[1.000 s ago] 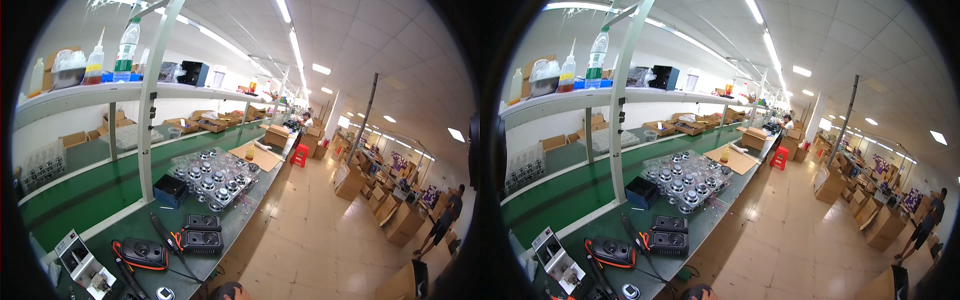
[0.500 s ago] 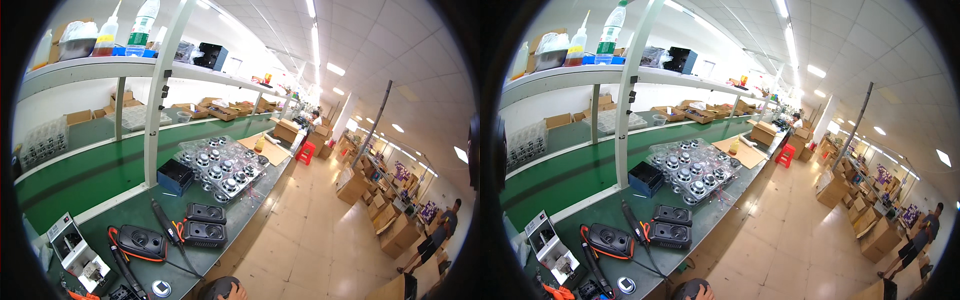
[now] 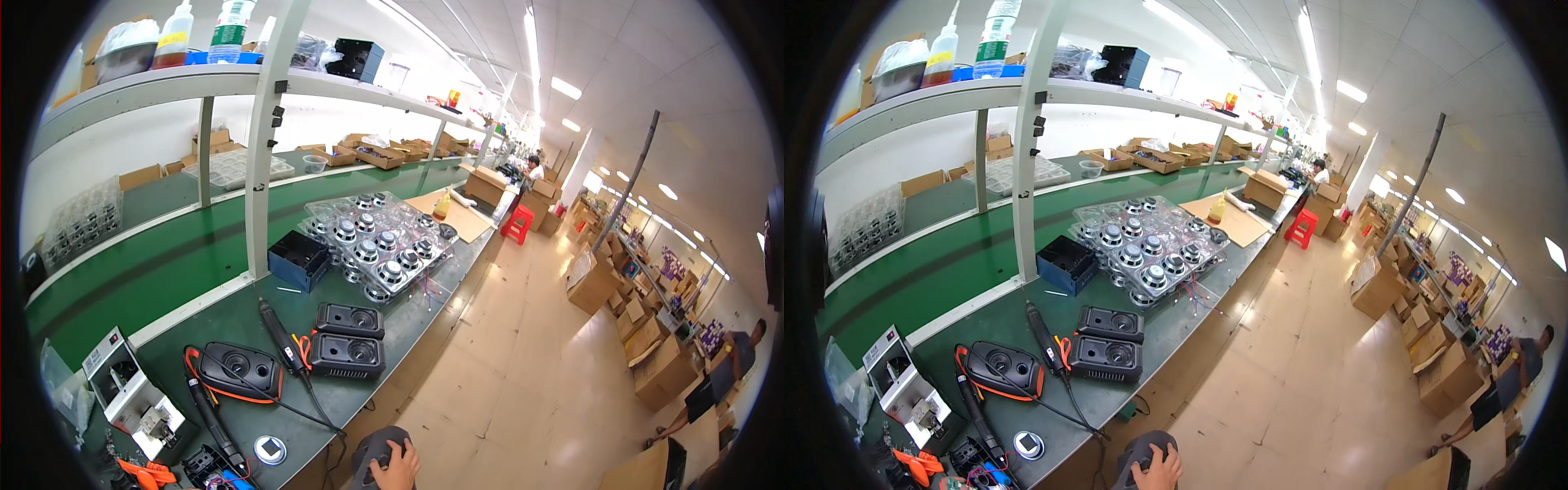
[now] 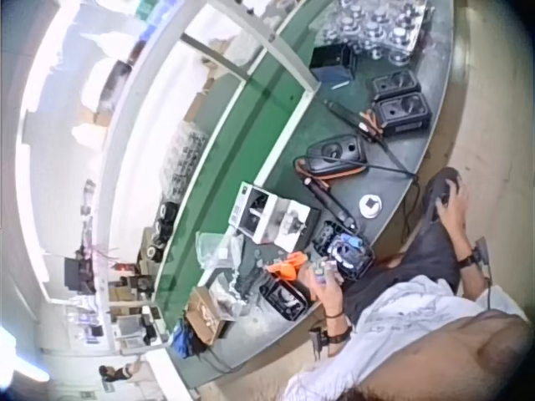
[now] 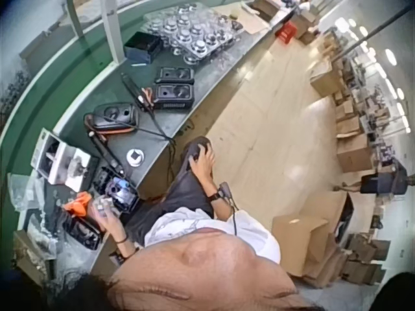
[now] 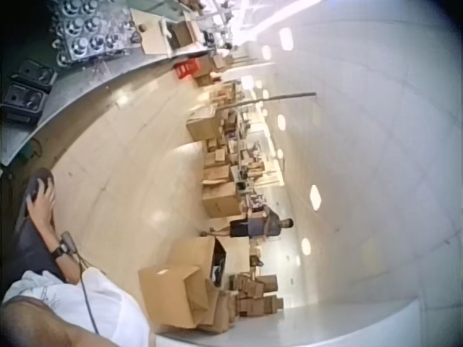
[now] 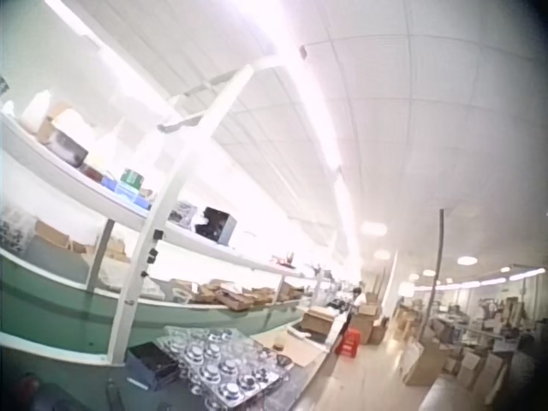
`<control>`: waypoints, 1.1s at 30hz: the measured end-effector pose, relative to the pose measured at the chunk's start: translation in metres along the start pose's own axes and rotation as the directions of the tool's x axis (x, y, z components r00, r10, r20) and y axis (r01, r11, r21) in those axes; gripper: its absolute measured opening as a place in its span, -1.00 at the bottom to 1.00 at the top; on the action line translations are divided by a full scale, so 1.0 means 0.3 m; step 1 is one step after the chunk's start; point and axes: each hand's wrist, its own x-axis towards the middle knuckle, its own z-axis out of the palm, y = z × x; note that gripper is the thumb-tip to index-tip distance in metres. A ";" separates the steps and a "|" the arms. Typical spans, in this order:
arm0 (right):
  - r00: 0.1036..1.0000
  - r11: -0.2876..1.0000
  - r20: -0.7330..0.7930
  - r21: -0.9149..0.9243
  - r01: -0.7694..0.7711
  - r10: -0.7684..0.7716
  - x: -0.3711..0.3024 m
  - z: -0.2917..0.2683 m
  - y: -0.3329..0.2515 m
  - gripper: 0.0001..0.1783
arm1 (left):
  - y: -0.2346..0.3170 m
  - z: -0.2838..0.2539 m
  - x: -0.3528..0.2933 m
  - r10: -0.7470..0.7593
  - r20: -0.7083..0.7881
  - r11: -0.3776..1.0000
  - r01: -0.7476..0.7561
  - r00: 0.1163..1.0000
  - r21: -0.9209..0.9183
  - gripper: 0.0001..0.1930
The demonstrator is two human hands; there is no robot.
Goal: Disassembling and inspecting the internal components of a portable solar-powered speaker.
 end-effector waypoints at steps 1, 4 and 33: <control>0.999 1.000 0.033 0.014 0.026 -0.027 -0.006 0.003 -0.008 -0.18 | 0.004 -0.004 -0.005 -0.015 -0.032 1.000 0.015 0.999 0.005 -0.85; 0.977 0.993 0.203 -0.104 -0.050 0.070 0.006 0.116 0.052 -0.29 | 0.049 0.034 -0.008 0.014 0.040 0.999 -0.015 0.999 0.032 -0.81; 0.069 -0.230 0.368 0.706 -0.670 0.927 -0.253 -1.105 1.034 -0.73 | 0.539 1.821 -0.402 -0.098 0.929 0.770 -0.564 0.357 0.298 -0.69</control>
